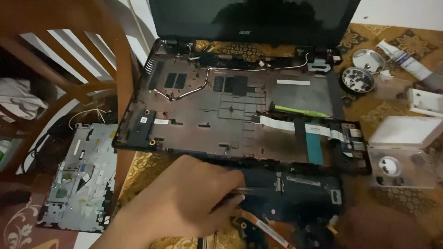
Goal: Repairing a laptop by manipulating the motherboard and internal components with a small tool on a workbench.
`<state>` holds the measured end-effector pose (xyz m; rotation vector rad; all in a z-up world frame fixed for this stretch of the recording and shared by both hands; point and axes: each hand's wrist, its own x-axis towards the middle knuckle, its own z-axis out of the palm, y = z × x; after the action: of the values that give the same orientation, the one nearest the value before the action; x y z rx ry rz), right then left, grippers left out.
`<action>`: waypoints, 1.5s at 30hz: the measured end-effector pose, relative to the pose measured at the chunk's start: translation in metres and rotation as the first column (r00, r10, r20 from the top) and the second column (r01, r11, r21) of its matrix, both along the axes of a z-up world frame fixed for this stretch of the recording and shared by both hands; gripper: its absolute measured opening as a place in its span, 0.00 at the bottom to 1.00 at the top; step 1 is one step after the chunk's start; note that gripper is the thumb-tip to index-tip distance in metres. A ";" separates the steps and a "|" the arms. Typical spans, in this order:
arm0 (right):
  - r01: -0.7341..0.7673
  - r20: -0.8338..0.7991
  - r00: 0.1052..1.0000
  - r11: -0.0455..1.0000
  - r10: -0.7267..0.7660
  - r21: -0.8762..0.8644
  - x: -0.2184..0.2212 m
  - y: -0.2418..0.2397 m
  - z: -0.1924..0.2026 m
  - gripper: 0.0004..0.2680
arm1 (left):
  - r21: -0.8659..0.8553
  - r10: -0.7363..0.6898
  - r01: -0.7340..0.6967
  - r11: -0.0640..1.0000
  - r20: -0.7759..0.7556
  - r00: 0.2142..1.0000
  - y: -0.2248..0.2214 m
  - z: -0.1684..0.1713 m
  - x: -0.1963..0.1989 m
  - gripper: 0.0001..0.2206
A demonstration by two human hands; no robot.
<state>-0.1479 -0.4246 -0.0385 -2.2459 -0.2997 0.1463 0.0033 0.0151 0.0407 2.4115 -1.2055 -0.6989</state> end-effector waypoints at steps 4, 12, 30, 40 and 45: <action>0.118 -0.296 0.942 0.981 -0.160 -0.154 0.028 0.143 0.044 0.08 | 0.023 -0.020 0.019 1.000 0.013 1.000 -0.003 0.003 0.000 0.10; 0.058 -0.330 0.944 0.996 -0.030 0.073 0.037 0.169 0.002 0.08 | -0.488 0.085 0.074 0.870 0.295 0.952 0.008 -0.020 -0.005 0.08; 0.224 -0.165 0.971 0.908 -0.175 0.353 0.013 0.165 0.034 0.26 | -0.688 0.249 0.162 0.708 0.457 0.854 0.013 -0.017 -0.001 0.11; 0.699 -0.305 0.713 0.675 -0.631 0.236 0.005 0.204 0.076 0.20 | -0.628 0.245 0.167 0.760 0.515 0.821 0.006 -0.026 0.000 0.10; 0.496 0.008 0.833 0.754 -0.553 0.431 0.001 0.201 0.056 0.16 | -0.645 0.254 0.176 0.744 0.517 0.818 0.008 -0.030 0.002 0.12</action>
<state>-0.1471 -0.2234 0.0174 -1.8294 0.2303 -0.3482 0.0053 0.0227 0.0109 2.0149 -1.3011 0.5064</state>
